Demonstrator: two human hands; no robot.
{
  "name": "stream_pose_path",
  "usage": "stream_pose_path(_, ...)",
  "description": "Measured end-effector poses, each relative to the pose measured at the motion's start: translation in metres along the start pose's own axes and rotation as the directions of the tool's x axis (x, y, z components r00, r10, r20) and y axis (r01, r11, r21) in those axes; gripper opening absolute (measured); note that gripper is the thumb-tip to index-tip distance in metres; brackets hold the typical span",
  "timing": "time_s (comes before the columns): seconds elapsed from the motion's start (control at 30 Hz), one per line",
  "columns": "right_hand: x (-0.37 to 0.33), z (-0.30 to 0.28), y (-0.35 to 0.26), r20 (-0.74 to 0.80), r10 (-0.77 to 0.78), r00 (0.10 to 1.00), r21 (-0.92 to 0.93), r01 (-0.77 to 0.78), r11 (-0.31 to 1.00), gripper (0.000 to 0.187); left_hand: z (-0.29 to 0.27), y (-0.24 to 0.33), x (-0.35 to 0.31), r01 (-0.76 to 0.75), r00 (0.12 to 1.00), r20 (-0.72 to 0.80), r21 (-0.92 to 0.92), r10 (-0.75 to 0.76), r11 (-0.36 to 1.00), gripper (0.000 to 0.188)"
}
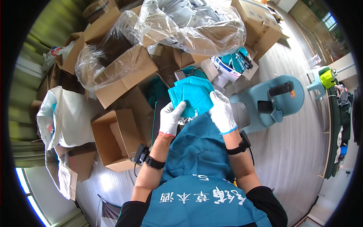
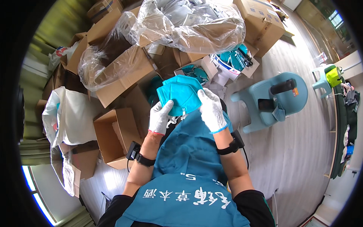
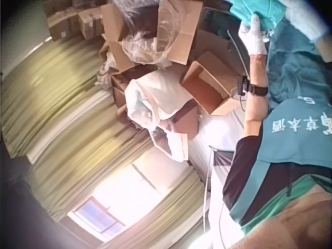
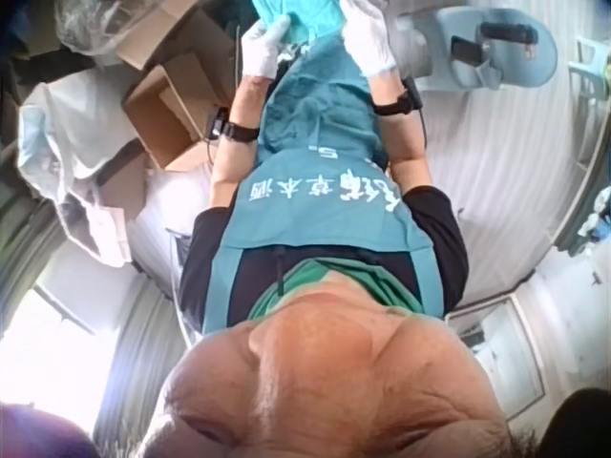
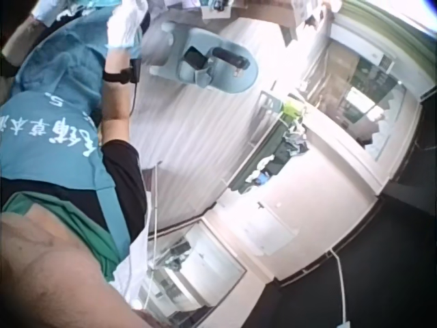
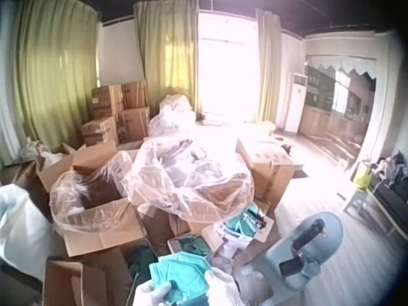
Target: Inspecting and organizing green face masks from cardboard boxes.
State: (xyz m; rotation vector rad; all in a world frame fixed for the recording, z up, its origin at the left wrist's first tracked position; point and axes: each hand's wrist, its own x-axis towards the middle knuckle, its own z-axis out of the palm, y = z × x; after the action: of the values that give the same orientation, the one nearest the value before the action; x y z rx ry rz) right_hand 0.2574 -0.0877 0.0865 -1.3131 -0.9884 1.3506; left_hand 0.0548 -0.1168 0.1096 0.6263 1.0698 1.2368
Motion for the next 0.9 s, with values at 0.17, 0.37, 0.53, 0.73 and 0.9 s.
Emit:
stream_pose_path(0.17, -0.009, 0.008, 0.0, 0.058, -0.277, 0.959, -0.391, 0.277, 0.878, 0.011, 0.005, -0.001, -0.001, -0.112, 0.992, -0.063, -0.015, 0.11, 0.994, 0.012)
stream_pose_path(0.37, -0.002, 0.028, -0.018, 0.023, 0.002, 1.0, 0.53, -0.014, 0.848, 0.024, 0.002, -0.003, -0.003, -0.045, 0.994, 0.107, 0.381, 0.004, 0.923, 0.016)
stream_pose_path(0.53, 0.015, 0.012, -0.015, -0.262, -0.293, 0.92, 0.054, 0.317, 0.947, 0.028, -0.027, 0.004, 0.002, -0.018, 0.999, 0.028, 0.911, -0.018, 0.412, 0.04)
stream_pose_path(0.73, 0.013, 0.015, -0.028, -0.094, 0.19, 0.977, 0.596, -0.097, 0.797, 0.019, -0.028, 0.027, 0.003, -0.363, 0.904, 0.126, 0.729, 0.408, 0.58, 0.098)
stream_pose_path(0.9, -0.002, 0.051, -0.048, -0.008, 0.111, 0.994, 0.55, -0.088, 0.83, 0.011, -0.003, 0.03, 0.028, -0.284, 0.942, 0.218, 0.116, 0.255, 0.952, 0.07)
